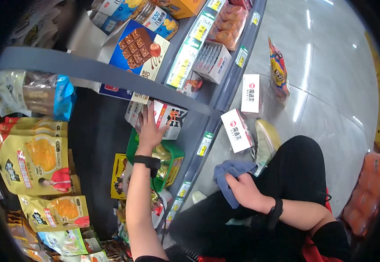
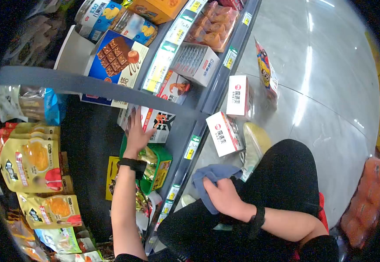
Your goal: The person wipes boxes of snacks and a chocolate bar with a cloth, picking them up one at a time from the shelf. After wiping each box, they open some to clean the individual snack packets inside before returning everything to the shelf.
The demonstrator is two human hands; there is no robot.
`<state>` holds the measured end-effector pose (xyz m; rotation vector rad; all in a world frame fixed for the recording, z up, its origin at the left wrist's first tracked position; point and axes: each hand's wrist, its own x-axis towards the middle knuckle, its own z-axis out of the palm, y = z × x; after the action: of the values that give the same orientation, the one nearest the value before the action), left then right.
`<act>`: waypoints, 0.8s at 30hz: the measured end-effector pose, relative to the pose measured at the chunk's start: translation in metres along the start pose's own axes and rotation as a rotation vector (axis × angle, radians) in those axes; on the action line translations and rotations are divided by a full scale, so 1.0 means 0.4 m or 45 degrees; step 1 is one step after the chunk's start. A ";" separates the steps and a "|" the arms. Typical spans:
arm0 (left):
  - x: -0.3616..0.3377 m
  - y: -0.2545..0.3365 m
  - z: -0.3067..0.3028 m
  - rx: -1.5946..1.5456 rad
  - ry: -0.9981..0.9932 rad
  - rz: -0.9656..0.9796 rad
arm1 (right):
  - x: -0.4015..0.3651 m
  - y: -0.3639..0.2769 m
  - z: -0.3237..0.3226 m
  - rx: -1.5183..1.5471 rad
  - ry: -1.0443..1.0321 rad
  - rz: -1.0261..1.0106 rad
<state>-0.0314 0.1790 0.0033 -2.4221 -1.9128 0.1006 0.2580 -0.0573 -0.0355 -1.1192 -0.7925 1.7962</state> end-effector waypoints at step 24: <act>-0.267 0.567 0.259 -1.809 0.295 -0.391 | 0.055 -0.053 -0.085 -0.036 0.629 -0.607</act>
<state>0.1552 0.0228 -0.1169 -2.2719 -2.5879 -2.0443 0.2907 -0.0258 -0.0395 -1.2031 -0.7073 1.0587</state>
